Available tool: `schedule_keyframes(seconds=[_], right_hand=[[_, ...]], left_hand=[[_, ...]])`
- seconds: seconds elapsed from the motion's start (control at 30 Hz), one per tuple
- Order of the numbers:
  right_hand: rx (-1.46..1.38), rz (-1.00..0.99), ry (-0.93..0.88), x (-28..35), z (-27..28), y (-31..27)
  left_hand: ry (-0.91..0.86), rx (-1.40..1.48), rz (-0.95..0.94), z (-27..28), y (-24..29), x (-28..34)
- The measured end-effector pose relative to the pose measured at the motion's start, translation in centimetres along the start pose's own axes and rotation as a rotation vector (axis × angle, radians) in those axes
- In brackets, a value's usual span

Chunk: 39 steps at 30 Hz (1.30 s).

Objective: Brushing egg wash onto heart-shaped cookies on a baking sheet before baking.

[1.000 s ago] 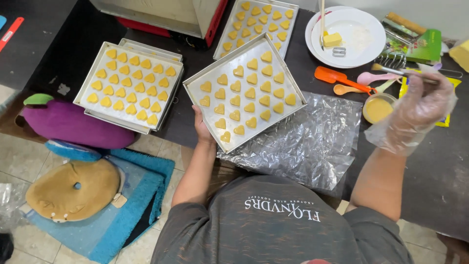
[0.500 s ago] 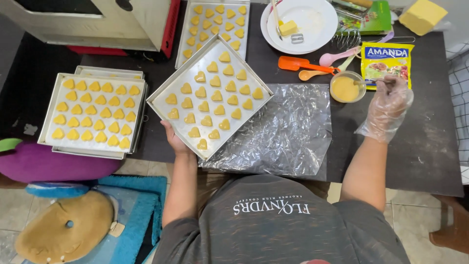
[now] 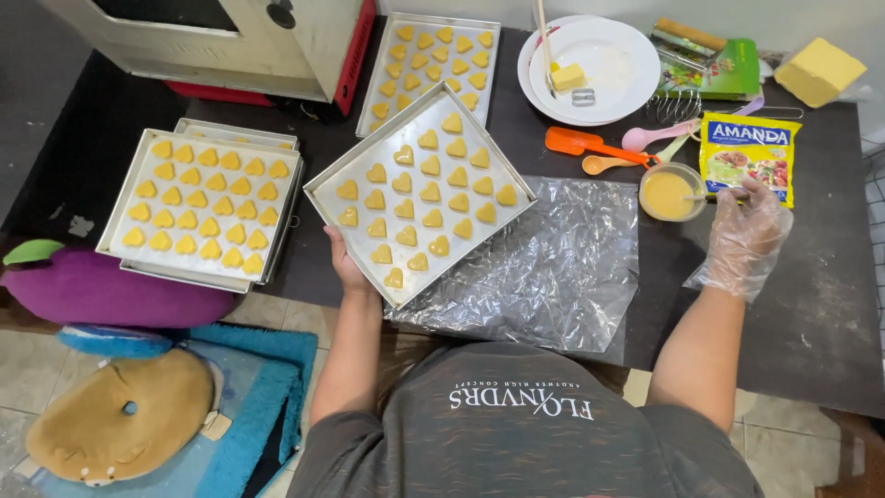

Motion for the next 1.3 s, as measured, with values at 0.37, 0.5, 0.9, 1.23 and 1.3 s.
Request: schedule_keyframes(seconds=[0.37,0.5,0.9,1.23,1.3], right_hand=[[-0.129,0.440,0.247,-4.9,5.5,-14.2],[-0.720,0.366,0.050,-5.7,2.6,-14.2],[-1.001,-0.722,-0.976,3.9,-10.9,-25.2],[-1.032,-0.967,-0.667,-1.5,-8.6,-34.7],[-0.794,-0.933,-0.769,-3.4,-7.4,-37.1]], left_hand=[[-0.072,-0.052,0.068,-1.5,1.0,0.2],[-0.061,0.000,0.191,-4.5,0.8,1.8],[0.036,0.012,0.221,-10.3,2.6,5.3],[0.014,-0.050,0.277,-9.7,3.5,1.6],[-0.002,-0.075,0.315,-9.9,3.5,0.0]])
Point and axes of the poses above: each hand's wrist, its own x-axis away from the middle knuckle, its own z-axis out of the back of the hand, y = z × x, the point moved 9 cm from there along -x, towards the middle knuckle, and after that the axes turned 9 degrees about z, right-handed, at the moved point
